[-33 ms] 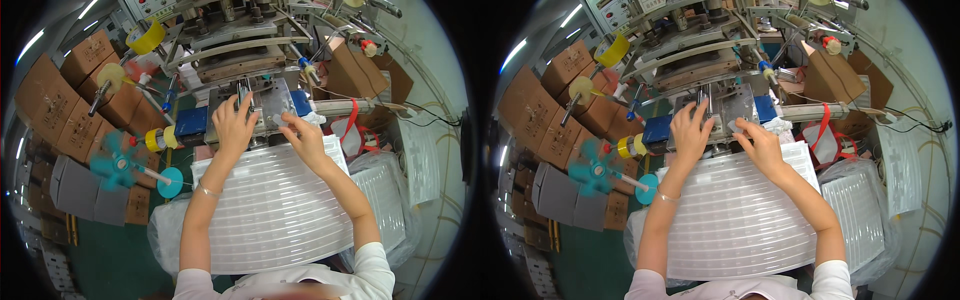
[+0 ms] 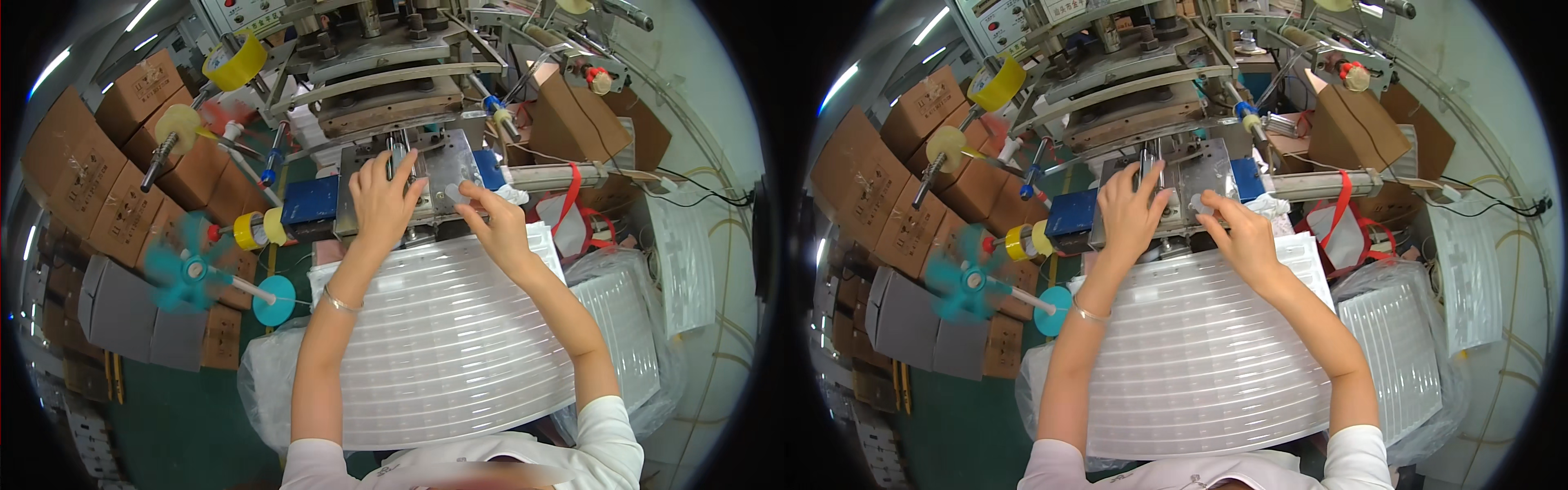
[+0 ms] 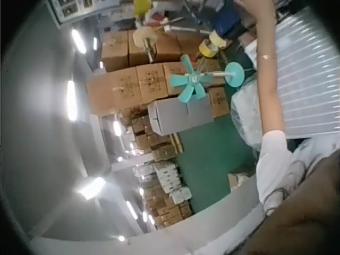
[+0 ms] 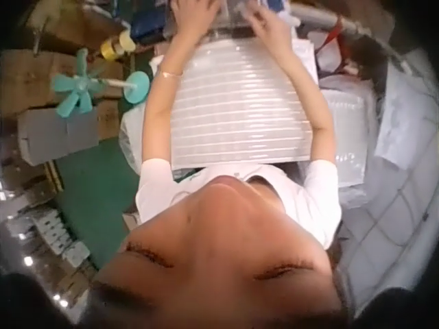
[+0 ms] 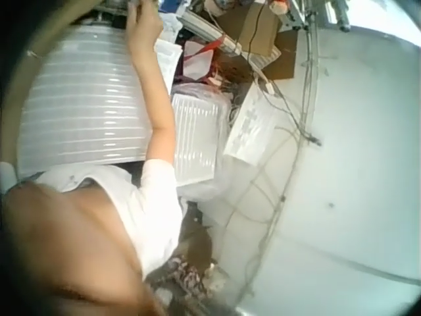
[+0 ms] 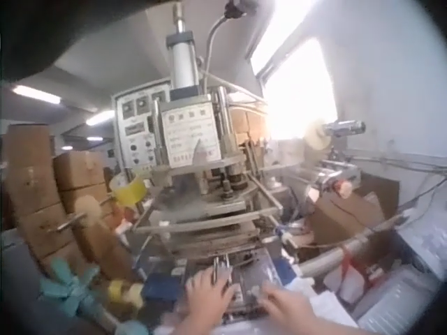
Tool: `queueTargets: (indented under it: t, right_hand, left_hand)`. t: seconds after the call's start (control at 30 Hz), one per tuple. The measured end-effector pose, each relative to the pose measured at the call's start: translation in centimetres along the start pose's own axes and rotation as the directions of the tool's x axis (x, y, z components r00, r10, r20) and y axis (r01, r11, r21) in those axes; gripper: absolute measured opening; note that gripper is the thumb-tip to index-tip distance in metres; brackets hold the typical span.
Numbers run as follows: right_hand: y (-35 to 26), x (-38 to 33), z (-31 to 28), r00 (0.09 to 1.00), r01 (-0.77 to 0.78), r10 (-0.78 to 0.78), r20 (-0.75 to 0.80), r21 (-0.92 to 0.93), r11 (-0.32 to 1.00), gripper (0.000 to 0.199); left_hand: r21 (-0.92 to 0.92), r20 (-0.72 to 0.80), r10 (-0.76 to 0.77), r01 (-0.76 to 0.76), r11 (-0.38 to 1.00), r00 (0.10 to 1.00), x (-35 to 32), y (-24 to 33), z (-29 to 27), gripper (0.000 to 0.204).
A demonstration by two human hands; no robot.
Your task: Placing small plastic components into a large grid tray at a factory assembly station.
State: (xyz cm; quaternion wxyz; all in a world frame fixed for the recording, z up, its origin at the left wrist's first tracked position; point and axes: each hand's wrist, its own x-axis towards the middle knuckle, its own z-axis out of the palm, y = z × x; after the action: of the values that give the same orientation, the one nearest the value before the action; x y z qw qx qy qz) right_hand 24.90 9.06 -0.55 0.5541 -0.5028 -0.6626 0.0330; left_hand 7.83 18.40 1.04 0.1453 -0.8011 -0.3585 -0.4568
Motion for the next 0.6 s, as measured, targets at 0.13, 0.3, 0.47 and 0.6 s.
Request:
queueTargets:
  t: [0.13,0.3,0.47,0.6]
  right_hand:
    - [0.5,1.8,-0.1,0.995,0.067,-0.079,-0.064,-0.18,0.981,0.029]
    - [-0.3,5.3,2.6,0.954,0.267,-0.296,-0.046,-0.318,0.91,0.024]
    - [2.3,7.1,4.4,0.963,0.251,-0.268,0.039,-0.501,0.828,0.02]
    - [1.8,5.9,4.2,0.956,0.24,-0.29,-0.039,-0.459,0.855,0.023]
  left_hand:
    - [0.025,0.094,0.158,-0.161,0.987,0.983,1.3,-0.2,1.4,0.036]
    - [-0.093,0.041,0.076,-0.072,0.993,0.996,-1.8,0.8,-2.9,0.029]
    - [-0.135,0.199,-0.026,0.054,0.989,0.98,-5.3,-0.3,-6.6,0.031]
    - [-0.152,0.241,0.021,0.016,0.988,0.97,-7.1,-1.2,-7.9,0.028]
